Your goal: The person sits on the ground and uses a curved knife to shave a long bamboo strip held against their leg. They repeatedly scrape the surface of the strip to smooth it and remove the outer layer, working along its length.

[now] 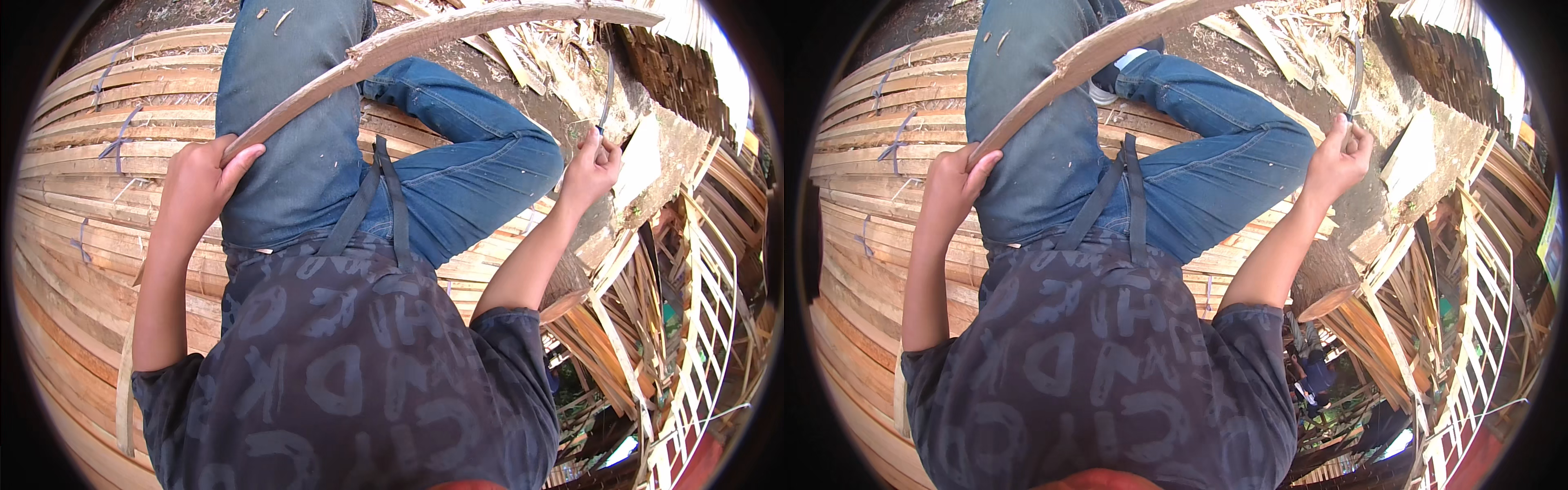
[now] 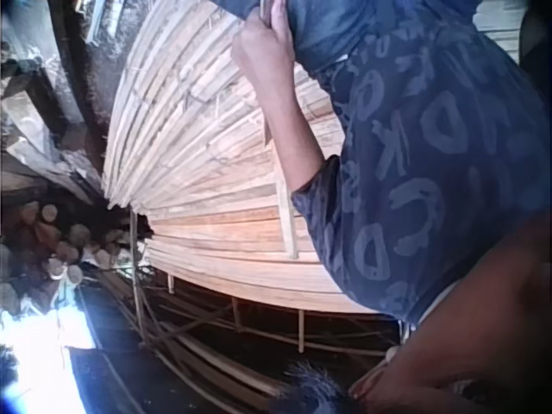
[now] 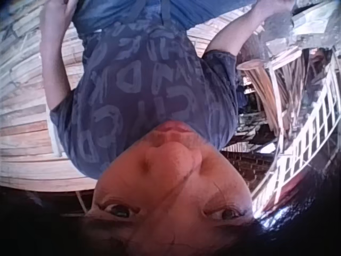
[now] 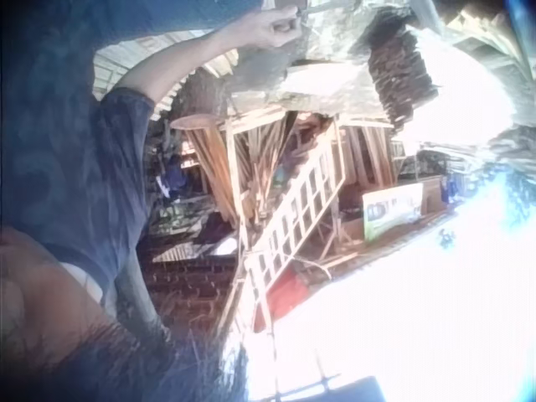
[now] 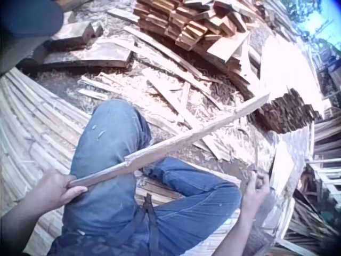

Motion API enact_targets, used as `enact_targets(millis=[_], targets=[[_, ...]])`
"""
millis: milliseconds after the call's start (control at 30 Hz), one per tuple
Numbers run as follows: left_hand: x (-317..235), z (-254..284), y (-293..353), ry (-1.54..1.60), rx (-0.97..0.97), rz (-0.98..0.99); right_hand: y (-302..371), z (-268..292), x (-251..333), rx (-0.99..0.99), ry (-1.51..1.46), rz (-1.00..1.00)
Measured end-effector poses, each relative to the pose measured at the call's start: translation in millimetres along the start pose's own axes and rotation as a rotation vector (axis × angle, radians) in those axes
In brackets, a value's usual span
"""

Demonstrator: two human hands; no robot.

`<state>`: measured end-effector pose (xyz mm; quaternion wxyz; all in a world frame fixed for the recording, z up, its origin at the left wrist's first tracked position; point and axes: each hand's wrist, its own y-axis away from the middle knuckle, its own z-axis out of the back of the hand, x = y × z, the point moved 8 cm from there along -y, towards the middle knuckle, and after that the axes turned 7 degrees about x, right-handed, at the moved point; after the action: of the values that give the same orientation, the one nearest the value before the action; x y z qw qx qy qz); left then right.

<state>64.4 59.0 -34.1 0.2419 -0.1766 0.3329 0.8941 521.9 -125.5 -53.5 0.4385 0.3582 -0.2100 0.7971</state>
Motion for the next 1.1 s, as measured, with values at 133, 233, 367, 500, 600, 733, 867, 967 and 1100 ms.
enact_targets(millis=[133,233,367,500,600,733,867,967,1100], targets=[[1.5,-1.9,2.3,-0.017,-0.011,0.008,48.4,-24.5,35.7,0.062,-0.244,0.163],[-7.3,-0.1,-1.4,-0.031,0.034,0.099,72.9,-48.9,80.2,0.214,-0.256,0.282],[-2.4,0.7,1.2,-0.029,0.047,0.127,62.6,-69.0,116.9,0.189,0.098,0.503],[-13.6,4.5,-1.6,-0.096,0.014,0.011,-21.6,-26.4,43.3,0.176,0.146,0.143],[-8.5,3.7,-2.6,-0.015,0.016,0.057,7.9,-44.6,55.4,0.183,0.073,0.218],[-7.7,1.6,-0.6,-0.031,0.048,0.143,75.6,-87.6,89.1,0.349,-0.105,0.314],[-19.7,4.0,4.3,-0.222,-0.048,0.115,129.6,-113.7,105.1,0.512,-0.247,0.280],[-23.4,1.9,11.1,-0.191,-0.081,0.128,145.5,-114.7,120.0,0.602,-0.285,0.312],[-24.0,-2.2,17.8,-0.163,-0.087,0.129,137.5,-104.0,123.9,0.615,-0.235,0.433]])
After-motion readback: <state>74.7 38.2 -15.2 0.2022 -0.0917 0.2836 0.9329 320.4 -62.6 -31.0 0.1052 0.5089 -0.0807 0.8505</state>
